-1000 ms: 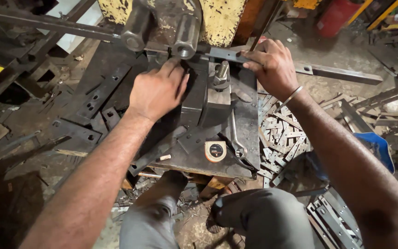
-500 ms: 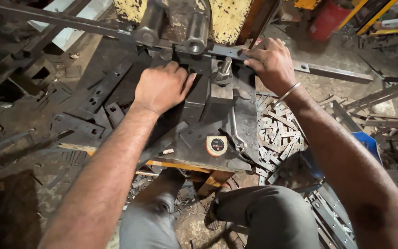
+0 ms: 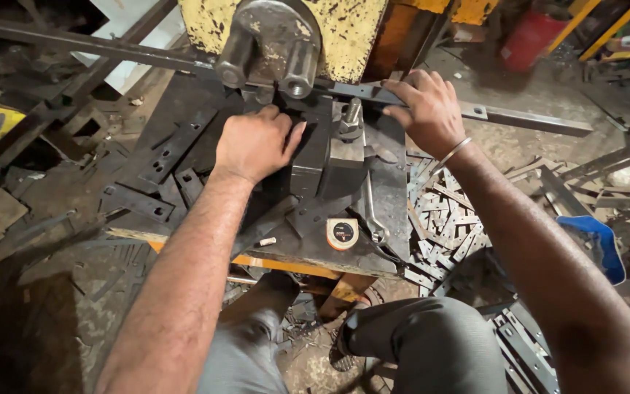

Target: Punching holes into metal strips using a hydraulic press machine.

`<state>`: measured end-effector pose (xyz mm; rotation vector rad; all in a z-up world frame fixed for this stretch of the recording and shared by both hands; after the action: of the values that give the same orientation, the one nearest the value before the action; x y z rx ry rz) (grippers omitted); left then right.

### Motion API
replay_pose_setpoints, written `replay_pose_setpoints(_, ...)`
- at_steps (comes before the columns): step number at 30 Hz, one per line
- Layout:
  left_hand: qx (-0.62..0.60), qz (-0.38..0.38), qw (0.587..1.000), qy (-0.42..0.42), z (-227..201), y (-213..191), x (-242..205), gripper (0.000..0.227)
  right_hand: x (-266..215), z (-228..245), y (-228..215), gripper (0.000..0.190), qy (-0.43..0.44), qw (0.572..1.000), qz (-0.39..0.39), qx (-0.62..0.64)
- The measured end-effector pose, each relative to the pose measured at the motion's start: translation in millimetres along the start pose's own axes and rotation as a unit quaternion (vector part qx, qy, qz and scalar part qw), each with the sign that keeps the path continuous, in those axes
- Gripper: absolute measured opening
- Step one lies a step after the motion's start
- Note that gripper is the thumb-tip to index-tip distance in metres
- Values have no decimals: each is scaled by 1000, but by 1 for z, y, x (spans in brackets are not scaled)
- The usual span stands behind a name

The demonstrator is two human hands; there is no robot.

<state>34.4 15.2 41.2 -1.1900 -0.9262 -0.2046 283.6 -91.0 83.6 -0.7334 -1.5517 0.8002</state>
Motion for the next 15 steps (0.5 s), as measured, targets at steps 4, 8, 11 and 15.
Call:
replay_pose_setpoints(4, 9, 8, 1000, 2, 1, 2, 0, 45, -7, -7, 2, 40, -7, 1000, -8, -10)
replay_pose_setpoints(8, 18, 19, 1000, -5, 0, 1, 1, 45, -17, -14, 8, 45, -41, 994, -21, -98)
replay_pose_setpoints(11, 14, 12, 1000, -6, 1, 1, 0, 46, -32, -20, 4, 39, -27, 988, -8, -152)
replay_pose_setpoints(15, 11, 4, 1000, -12, 3, 1, -1, 45, -83, -62, -10, 23, -17, 988, -80, -133)
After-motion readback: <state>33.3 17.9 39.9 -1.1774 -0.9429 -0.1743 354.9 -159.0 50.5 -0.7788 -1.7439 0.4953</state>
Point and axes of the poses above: each hand's wrist, its own x-axis towards the middle knuckle, its own y-axis out of the palm, z = x × y, the point moved 6 cm from there along x, towards the middle knuckle, and after that the axes turned 2 degrees about z, right-handed, at the moved point
